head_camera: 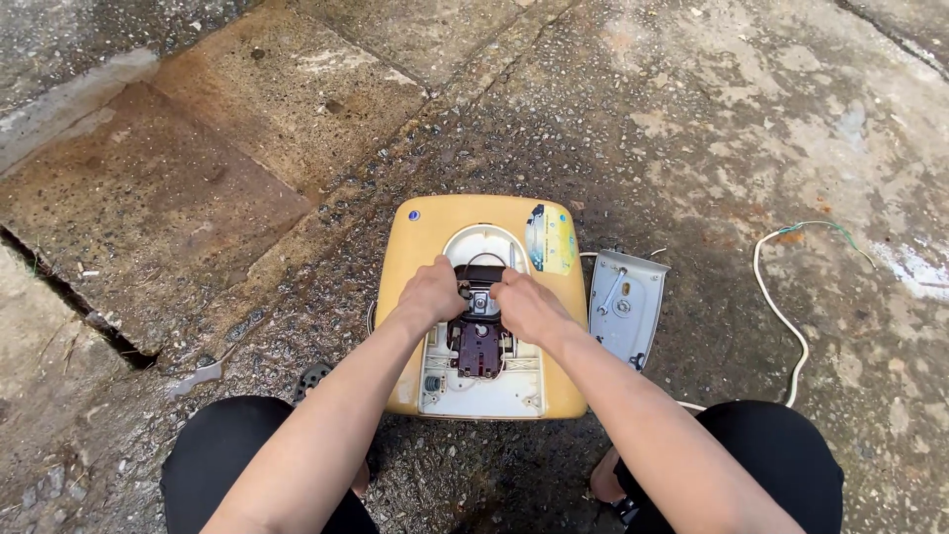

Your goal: Repairing the internal wiring and components of an appliance

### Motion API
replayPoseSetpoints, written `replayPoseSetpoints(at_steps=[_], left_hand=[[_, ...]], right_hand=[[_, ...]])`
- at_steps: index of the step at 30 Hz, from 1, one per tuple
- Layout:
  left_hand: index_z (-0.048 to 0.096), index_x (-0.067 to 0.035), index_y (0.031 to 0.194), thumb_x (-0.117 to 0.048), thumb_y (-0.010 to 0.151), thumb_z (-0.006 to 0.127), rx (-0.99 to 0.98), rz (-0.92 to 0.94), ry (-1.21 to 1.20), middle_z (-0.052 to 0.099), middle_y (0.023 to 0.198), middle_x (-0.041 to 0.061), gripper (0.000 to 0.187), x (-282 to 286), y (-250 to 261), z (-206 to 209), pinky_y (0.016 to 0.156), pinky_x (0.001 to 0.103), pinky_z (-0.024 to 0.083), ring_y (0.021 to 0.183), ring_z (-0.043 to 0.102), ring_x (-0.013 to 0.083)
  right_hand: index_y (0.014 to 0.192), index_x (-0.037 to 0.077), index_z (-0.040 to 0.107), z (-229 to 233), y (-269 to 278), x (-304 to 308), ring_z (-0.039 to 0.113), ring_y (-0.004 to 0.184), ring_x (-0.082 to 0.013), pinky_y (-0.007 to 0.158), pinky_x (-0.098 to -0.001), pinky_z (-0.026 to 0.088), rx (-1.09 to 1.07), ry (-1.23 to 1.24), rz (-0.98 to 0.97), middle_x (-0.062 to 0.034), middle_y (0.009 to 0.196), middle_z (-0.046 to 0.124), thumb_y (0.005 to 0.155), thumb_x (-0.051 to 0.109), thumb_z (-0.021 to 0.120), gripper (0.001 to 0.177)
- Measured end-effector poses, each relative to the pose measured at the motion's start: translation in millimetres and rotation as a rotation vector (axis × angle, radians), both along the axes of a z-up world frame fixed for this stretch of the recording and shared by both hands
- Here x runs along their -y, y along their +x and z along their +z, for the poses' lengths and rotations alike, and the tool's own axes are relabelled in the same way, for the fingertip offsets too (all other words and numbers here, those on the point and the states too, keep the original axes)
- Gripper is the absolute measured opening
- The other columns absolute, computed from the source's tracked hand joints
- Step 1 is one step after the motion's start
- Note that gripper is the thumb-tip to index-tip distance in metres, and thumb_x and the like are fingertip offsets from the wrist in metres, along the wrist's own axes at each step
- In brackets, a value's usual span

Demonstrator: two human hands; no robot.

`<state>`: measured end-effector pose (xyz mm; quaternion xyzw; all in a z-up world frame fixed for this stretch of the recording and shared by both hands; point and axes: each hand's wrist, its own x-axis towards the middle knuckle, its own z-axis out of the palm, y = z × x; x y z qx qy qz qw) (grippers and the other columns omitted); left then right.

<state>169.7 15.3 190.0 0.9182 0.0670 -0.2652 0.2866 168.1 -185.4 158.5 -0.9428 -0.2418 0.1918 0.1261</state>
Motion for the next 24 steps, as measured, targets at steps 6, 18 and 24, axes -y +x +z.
replayPoseSetpoints(at_steps=[6, 18, 24], left_hand=[[0.062, -0.001, 0.133, -0.009, 0.080, 0.062, -0.069, 0.003, -0.075, 0.068, 0.122, 0.025, 0.054, -8.2, 7.7, -8.3, 0.101, 0.052, 0.055, 0.123, 0.064, 0.0442], [0.045, 0.000, 0.144, -0.008, 0.085, 0.050, -0.174, -0.107, -0.190, 0.059, 0.136, 0.029, 0.061, -1.5, -14.3, 29.9, 0.107, 0.054, 0.050, 0.133, 0.056, 0.0455], [0.026, 0.001, 0.157, -0.007, 0.083, 0.044, -0.206, -0.150, -0.221, 0.051, 0.143, 0.036, 0.076, 0.0, -16.6, 35.4, 0.110, 0.059, 0.046, 0.136, 0.051, 0.0494]], right_hand=[[0.104, 0.005, 0.068, -11.4, 8.5, -30.2, 0.063, 0.105, -0.0352, 0.085, -0.0479, 0.057, 0.113, -0.236, 0.102, -0.0155, 0.104, 0.061, 0.090, 0.022, 0.052, 0.027], [0.089, 0.017, 0.077, -67.9, 28.3, -49.4, 0.069, 0.084, -0.0245, 0.063, -0.0418, 0.055, 0.365, -0.701, 0.440, -0.0013, 0.088, 0.072, 0.089, 0.018, 0.055, 0.021], [0.085, 0.022, 0.076, -39.7, 28.8, -50.7, 0.070, 0.080, -0.0214, 0.064, -0.0376, 0.053, 0.376, -0.721, 0.528, 0.0038, 0.085, 0.074, 0.091, 0.022, 0.053, 0.024]])
